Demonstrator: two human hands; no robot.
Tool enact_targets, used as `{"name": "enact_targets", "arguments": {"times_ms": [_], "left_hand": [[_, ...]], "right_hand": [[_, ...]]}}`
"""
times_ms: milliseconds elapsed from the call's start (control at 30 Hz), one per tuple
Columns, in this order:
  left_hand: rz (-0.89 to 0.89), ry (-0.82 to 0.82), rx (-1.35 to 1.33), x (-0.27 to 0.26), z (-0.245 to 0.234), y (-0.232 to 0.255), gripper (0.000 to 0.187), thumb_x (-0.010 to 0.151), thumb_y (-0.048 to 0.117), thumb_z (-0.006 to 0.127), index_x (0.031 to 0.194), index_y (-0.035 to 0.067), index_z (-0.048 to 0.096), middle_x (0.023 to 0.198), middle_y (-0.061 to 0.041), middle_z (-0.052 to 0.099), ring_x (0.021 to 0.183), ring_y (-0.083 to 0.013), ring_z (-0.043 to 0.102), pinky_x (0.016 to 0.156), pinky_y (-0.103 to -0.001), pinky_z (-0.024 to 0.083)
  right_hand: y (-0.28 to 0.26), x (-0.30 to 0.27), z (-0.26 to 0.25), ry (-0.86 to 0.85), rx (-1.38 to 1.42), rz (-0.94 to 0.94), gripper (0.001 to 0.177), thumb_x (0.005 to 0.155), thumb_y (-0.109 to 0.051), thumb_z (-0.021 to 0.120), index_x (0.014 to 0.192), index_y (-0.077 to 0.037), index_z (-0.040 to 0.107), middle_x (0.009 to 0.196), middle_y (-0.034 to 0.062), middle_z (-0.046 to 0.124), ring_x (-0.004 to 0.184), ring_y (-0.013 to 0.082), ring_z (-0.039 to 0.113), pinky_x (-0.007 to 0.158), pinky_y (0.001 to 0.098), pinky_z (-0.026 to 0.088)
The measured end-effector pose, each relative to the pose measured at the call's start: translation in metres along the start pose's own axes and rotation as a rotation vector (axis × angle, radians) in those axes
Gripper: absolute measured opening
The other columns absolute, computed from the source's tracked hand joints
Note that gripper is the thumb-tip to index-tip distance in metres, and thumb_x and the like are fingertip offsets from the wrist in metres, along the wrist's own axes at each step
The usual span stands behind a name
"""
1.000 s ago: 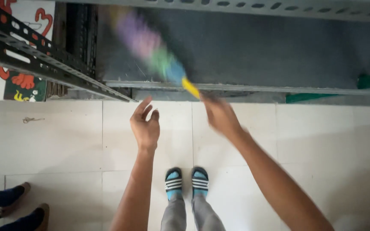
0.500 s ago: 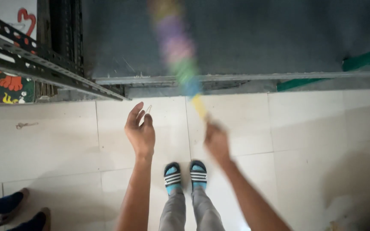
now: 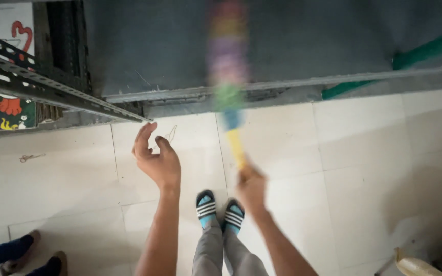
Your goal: The person uses a colorful feather duster to clean the surface of a metal shelf. They move the duster back and forth along the shelf, which contains stacks of books and a blue storage bin.
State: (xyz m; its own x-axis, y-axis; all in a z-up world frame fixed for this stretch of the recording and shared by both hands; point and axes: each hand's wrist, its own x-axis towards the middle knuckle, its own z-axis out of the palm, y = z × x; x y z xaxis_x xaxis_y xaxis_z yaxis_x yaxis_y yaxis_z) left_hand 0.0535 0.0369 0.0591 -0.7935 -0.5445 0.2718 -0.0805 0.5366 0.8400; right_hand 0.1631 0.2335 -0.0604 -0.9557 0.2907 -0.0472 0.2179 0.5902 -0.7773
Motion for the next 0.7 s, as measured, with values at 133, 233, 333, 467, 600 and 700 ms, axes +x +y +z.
{"name": "enact_targets", "arguments": {"times_ms": [133, 233, 333, 467, 600, 700], "left_hand": [[0.073, 0.069, 0.054, -0.014, -0.001, 0.018, 0.037, 0.089, -0.007, 0.06, 0.117, 0.015, 0.072, 0.129, -0.003, 0.071, 0.115, -0.0243, 0.057, 0.082, -0.034, 0.046], [0.261, 0.176, 0.161, -0.016, -0.005, 0.021, 0.037, 0.086, -0.009, 0.063, 0.113, 0.014, 0.073, 0.129, -0.004, 0.07, 0.125, -0.0258, 0.057, 0.107, -0.042, 0.043], [0.218, 0.165, 0.127, -0.021, -0.008, 0.024, 0.037, 0.086, -0.01, 0.06, 0.112, 0.012, 0.073, 0.128, -0.006, 0.07, 0.123, -0.0279, 0.057, 0.106, -0.043, 0.041], [0.173, 0.076, 0.041, -0.035, 0.001, 0.034, 0.037, 0.085, -0.009, 0.058, 0.113, 0.012, 0.072, 0.128, -0.007, 0.07, 0.12, -0.029, 0.058, 0.102, -0.041, 0.044], [0.241, -0.011, 0.029, -0.04, 0.001, 0.044, 0.035, 0.084, -0.009, 0.06, 0.112, 0.01, 0.071, 0.124, -0.008, 0.071, 0.119, -0.0294, 0.062, 0.106, -0.041, 0.044], [0.294, 0.019, 0.091, -0.043, -0.023, 0.04, 0.034, 0.083, -0.008, 0.061, 0.111, 0.008, 0.072, 0.121, -0.009, 0.072, 0.114, -0.0288, 0.064, 0.099, -0.041, 0.043]], "right_hand": [[-0.051, -0.061, -0.023, -0.189, 0.187, -0.284, 0.021, 0.09, 0.004, 0.063, 0.111, -0.001, 0.064, 0.084, 0.0189, 0.069, 0.067, 0.0231, 0.061, 0.063, 0.036, 0.051], [-0.064, -0.062, -0.064, -0.215, 0.322, -0.152, 0.038, 0.092, 0.001, 0.063, 0.13, 0.0, 0.067, 0.091, 0.0169, 0.074, 0.063, 0.0161, 0.062, 0.06, 0.0322, 0.053], [-0.053, -0.037, -0.083, -0.072, 0.326, 0.107, 0.041, 0.09, -0.002, 0.063, 0.131, -0.004, 0.068, 0.081, 0.0091, 0.077, 0.058, 0.0103, 0.056, 0.049, 0.0265, 0.048], [-0.037, -0.018, -0.054, -0.07, 0.286, -0.051, 0.044, 0.093, 0.0, 0.065, 0.136, -0.003, 0.066, 0.072, 0.0136, 0.067, 0.058, 0.0129, 0.053, 0.052, 0.0266, 0.046], [-0.004, -0.107, -0.031, -0.251, 0.272, -0.23, 0.02, 0.097, -0.003, 0.067, 0.117, -0.002, 0.067, 0.098, 0.0191, 0.074, 0.083, 0.0184, 0.069, 0.069, 0.0284, 0.053], [-0.049, -0.117, -0.076, -0.247, 0.474, -0.01, 0.035, 0.097, -0.006, 0.065, 0.131, -0.002, 0.067, 0.103, 0.0169, 0.078, 0.078, 0.0127, 0.074, 0.063, 0.0261, 0.056]]}}
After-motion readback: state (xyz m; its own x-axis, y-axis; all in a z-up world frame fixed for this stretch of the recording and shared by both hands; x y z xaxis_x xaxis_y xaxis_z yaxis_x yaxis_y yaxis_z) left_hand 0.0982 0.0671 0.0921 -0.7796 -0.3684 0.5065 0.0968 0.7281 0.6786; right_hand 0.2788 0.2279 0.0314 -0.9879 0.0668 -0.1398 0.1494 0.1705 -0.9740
